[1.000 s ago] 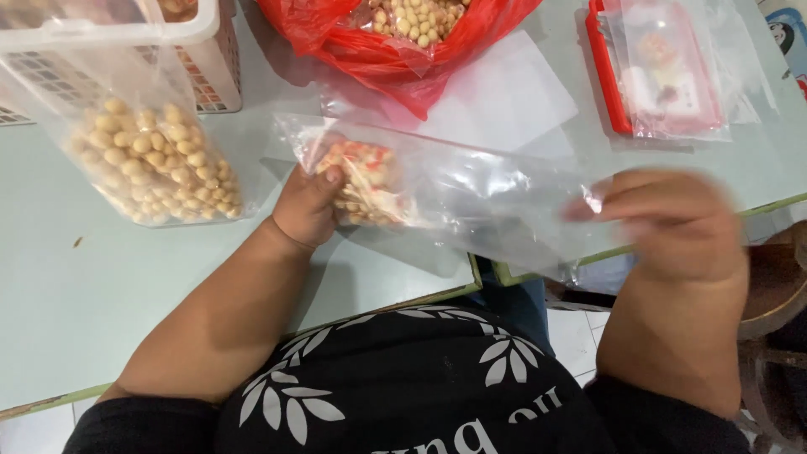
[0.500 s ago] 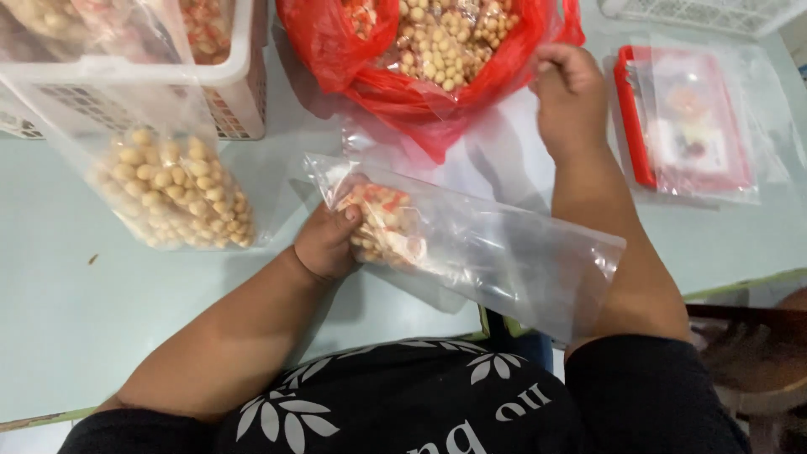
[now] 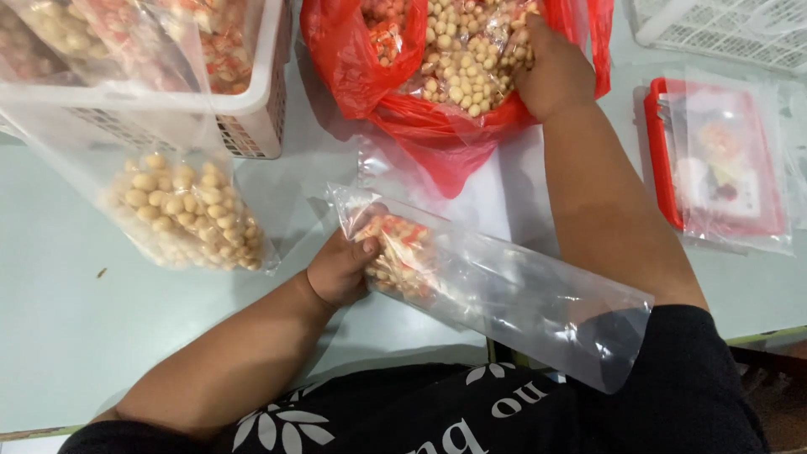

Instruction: Manually filling small plastic bags with snacks from a larger bulk container.

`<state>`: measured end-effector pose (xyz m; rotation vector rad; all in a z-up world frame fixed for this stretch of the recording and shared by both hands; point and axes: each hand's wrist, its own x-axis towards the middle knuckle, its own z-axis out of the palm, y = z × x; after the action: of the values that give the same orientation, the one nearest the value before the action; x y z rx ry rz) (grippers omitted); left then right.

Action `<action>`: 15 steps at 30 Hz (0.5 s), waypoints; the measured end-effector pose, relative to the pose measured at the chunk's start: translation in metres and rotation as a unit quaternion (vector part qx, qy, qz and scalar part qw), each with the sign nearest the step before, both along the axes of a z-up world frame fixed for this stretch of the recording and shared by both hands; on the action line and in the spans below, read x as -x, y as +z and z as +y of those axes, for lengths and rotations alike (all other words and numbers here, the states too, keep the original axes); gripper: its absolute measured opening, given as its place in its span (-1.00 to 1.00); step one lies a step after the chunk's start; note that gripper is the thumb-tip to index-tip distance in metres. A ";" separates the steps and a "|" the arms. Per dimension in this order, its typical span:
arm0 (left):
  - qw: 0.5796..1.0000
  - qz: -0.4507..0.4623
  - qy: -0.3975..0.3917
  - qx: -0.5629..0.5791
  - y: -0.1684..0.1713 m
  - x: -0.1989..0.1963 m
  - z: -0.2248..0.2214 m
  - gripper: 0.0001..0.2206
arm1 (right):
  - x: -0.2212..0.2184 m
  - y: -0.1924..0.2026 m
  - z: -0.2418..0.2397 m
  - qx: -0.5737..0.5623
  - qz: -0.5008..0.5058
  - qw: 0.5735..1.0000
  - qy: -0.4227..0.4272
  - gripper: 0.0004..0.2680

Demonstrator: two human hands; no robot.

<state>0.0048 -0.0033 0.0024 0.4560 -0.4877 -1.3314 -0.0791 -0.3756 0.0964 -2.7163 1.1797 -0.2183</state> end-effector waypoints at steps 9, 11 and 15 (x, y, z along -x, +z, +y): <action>0.999 0.032 0.002 -0.008 0.001 0.003 0.000 -0.53 | 0.032 -0.017 0.003 0.045 -0.117 0.988 0.095 -0.67; 0.998 0.053 0.003 -0.019 0.000 0.003 0.001 -0.53 | 0.042 -0.012 0.017 0.088 -0.200 0.973 0.078 -0.73; 1.000 0.026 -0.001 -0.016 -0.004 0.002 0.001 -0.52 | 0.069 0.014 0.060 0.012 -0.249 0.968 0.030 -0.72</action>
<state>0.0024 -0.0024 -0.0018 0.4464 -0.4231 -1.3510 -0.1477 -0.3156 0.1101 -2.4871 0.9465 -0.8505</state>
